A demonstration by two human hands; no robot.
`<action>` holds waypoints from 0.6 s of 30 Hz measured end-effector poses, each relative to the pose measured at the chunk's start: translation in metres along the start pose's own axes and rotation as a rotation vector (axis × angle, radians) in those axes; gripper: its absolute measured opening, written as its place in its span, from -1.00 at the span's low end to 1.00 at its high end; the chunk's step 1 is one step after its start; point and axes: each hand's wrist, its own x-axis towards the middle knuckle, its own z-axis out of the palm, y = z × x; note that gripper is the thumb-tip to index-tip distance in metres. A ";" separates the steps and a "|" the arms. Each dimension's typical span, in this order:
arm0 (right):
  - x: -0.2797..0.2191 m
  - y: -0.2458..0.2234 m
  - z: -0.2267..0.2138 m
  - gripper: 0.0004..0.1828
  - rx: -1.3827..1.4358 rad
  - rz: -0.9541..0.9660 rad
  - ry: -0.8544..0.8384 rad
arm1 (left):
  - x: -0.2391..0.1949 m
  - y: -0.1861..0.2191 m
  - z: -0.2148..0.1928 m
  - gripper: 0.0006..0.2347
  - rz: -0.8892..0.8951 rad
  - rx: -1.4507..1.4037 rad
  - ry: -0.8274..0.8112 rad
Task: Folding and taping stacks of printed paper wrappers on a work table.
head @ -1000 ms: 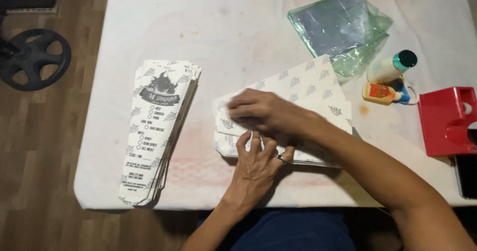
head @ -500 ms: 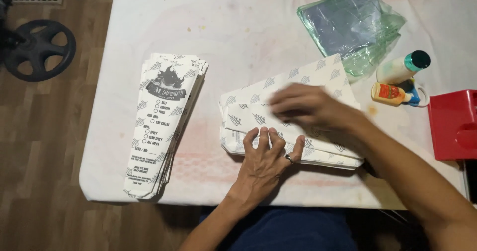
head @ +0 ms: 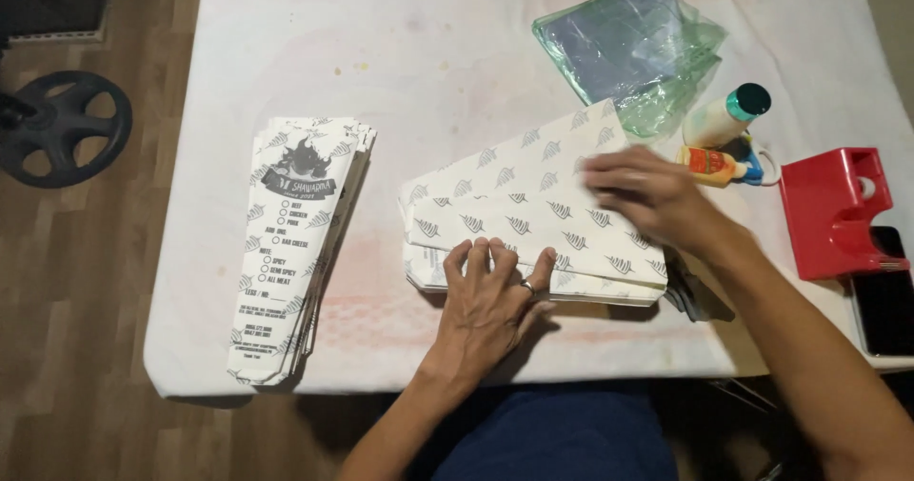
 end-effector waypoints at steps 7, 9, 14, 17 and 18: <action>-0.110 0.032 -0.024 -0.68 -0.246 0.295 0.124 | 0.017 -0.007 -0.027 -0.56 0.140 0.395 -0.143; -0.133 0.041 -0.007 -0.64 -0.378 0.403 0.194 | 0.024 -0.013 -0.031 -0.71 0.244 0.368 -0.122; -0.134 0.032 0.005 -0.64 -0.311 0.303 0.289 | 0.039 -0.016 -0.036 -0.75 0.458 0.510 -0.109; -0.135 0.027 0.006 -0.61 -0.304 0.339 0.291 | 0.041 -0.031 -0.031 -0.90 0.453 0.474 -0.034; -0.134 0.025 0.005 -0.58 -0.298 0.365 0.287 | 0.042 -0.038 -0.028 -0.73 0.390 0.370 0.041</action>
